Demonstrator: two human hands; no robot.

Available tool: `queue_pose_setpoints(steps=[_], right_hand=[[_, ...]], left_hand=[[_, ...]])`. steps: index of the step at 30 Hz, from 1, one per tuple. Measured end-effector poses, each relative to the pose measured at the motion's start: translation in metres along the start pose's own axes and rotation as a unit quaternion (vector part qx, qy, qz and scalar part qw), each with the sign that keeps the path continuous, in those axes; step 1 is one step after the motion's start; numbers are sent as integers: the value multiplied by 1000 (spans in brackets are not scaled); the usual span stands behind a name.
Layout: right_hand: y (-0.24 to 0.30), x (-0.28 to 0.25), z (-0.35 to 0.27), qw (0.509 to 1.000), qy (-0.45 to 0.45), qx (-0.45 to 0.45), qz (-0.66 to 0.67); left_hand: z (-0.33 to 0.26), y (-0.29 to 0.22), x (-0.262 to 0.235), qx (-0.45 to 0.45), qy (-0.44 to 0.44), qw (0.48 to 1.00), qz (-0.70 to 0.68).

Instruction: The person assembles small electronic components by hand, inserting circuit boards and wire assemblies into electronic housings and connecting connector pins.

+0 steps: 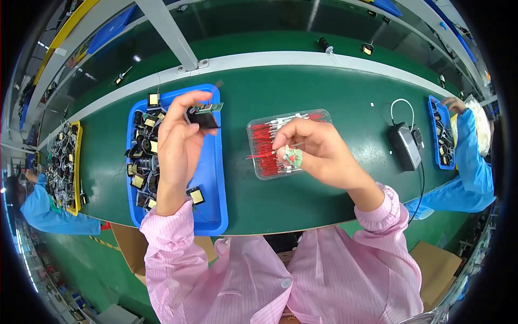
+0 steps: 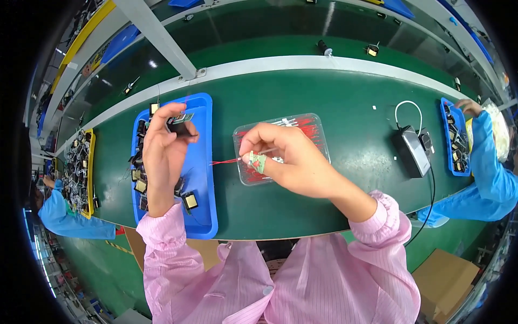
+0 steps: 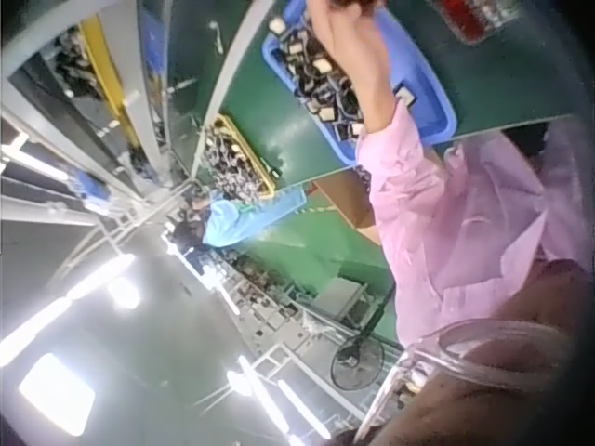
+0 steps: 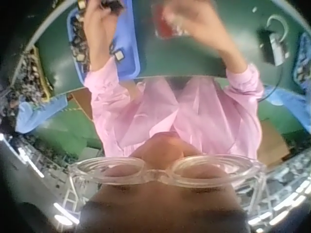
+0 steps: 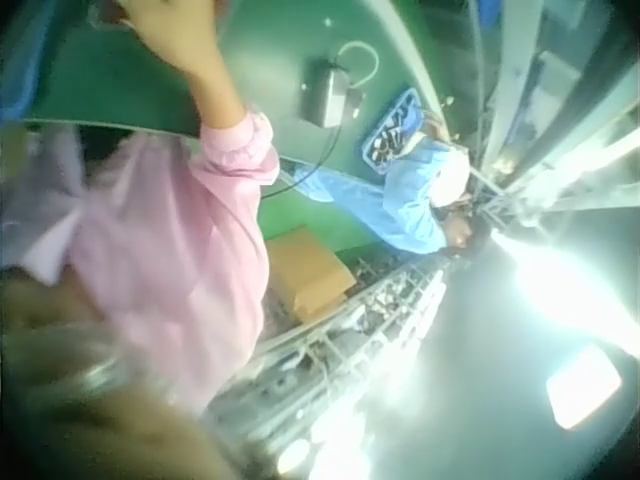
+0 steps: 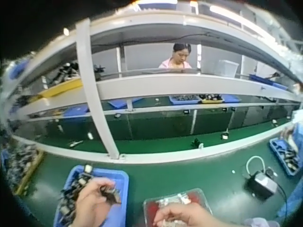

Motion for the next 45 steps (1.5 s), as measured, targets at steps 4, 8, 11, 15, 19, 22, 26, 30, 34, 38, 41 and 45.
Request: queue_pose_setpoints(steps=[4, 8, 11, 15, 19, 22, 26, 30, 34, 38, 41, 45], right_hand=[[3, -1, -15, 989, -38, 73, 122], [1, -1, -26, 995, -65, 25, 77], [0, -4, -30, 993, -114, -12, 0], [-3, 6, -27, 993, -110, 24, -47], [-5, 8, -26, 989, -123, 54, -68], [1, 8, -25, 988, -100, 16, -119], [-3, 4, -31, 992, -105, 17, -69], [-7, 3, -31, 981, -121, 25, 147], [-10, 15, -21, 962, -97, -19, 254], [-14, 18, -21, 987, -118, -74, 74], [-14, 18, -22, 986, -130, -86, 56], [-12, 20, -22, 987, -121, -99, 31]], left_hand=[[-1, 11, 14, -31, 101, 988, -113], [-9, 16, 28, -34, 217, 974, 64], [-18, 6, 55, -64, 224, 955, 183], [-19, 2, 63, -10, 229, 936, 268], [-21, 2, 64, 88, 203, 895, 387], [-22, 2, 63, 90, 192, 898, 384], [-22, 3, 58, 77, 164, 918, 354], [-24, 8, 49, 56, 123, 958, 255], [-29, 15, 50, 45, 101, 983, 145], [-28, 12, 57, 89, 131, 968, 193], [-29, 11, 59, 95, 128, 967, 198], [-31, 8, 59, 101, 134, 962, 214]])
Point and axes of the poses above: each hand's wrist, its own z-axis towards the middle knuckle, its own x-axis out of the palm, y = z × x, the point moved 5 cm from there along z, towards the middle knuckle, and after that the axes turned 8 degrees about y, right-handed, at the moved point
